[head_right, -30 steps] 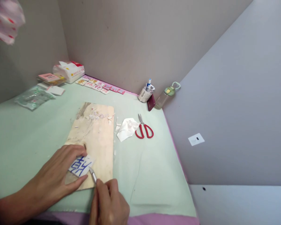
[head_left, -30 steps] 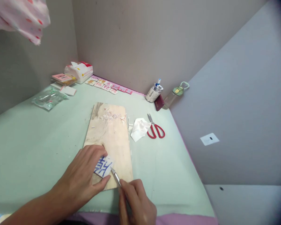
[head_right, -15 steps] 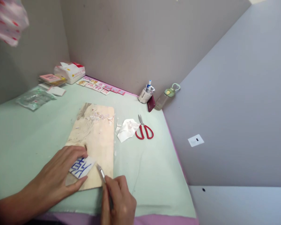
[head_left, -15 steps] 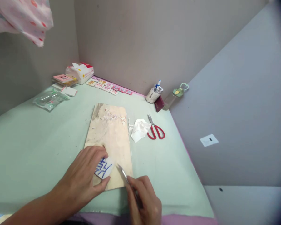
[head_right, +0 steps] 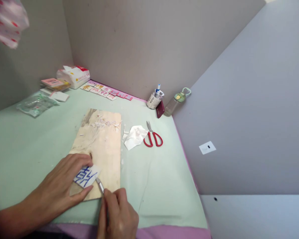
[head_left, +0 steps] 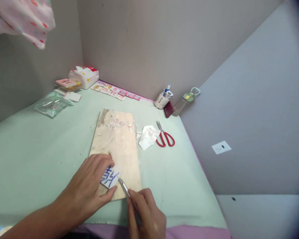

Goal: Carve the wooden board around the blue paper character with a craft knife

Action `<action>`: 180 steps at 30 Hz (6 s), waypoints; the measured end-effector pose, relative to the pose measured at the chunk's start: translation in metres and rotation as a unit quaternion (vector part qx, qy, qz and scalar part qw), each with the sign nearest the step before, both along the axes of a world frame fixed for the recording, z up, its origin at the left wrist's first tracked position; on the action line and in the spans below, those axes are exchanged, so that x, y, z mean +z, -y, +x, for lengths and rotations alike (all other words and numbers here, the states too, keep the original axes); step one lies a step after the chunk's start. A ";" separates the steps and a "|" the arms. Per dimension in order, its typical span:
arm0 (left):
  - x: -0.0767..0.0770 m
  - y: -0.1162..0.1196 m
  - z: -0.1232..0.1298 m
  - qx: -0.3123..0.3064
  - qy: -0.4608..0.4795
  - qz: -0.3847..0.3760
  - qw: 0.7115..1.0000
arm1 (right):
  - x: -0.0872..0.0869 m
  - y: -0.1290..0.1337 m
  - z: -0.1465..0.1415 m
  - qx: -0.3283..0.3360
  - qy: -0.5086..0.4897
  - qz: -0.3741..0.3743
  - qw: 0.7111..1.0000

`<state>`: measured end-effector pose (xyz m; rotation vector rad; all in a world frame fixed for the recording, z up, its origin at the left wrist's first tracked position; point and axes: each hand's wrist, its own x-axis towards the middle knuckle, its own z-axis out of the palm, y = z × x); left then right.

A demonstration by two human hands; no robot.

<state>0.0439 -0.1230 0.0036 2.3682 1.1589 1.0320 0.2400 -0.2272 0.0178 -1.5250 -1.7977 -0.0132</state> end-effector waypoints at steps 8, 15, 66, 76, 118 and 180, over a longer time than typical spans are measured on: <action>0.002 0.002 0.000 0.001 0.000 0.001 1.000 | 0.000 -0.002 -0.003 -0.020 0.015 0.006 1.000; 0.001 0.001 0.000 0.002 0.001 -0.004 1.000 | -0.002 -0.003 -0.004 -0.026 0.012 0.006 1.000; 0.001 0.001 0.001 0.007 0.005 0.008 1.000 | 0.007 -0.020 -0.011 -0.052 0.012 -0.008 0.999; 0.002 0.000 -0.001 0.002 0.007 0.005 1.000 | 0.002 -0.026 -0.013 -0.055 -0.024 -0.019 0.998; 0.004 -0.022 -0.024 -0.112 -0.008 0.002 0.994 | 0.022 -0.048 0.030 0.063 -0.100 -0.137 0.983; 0.018 -0.018 -0.047 -0.098 -0.034 -0.020 0.994 | 0.010 -0.024 0.002 0.111 0.004 -0.041 0.993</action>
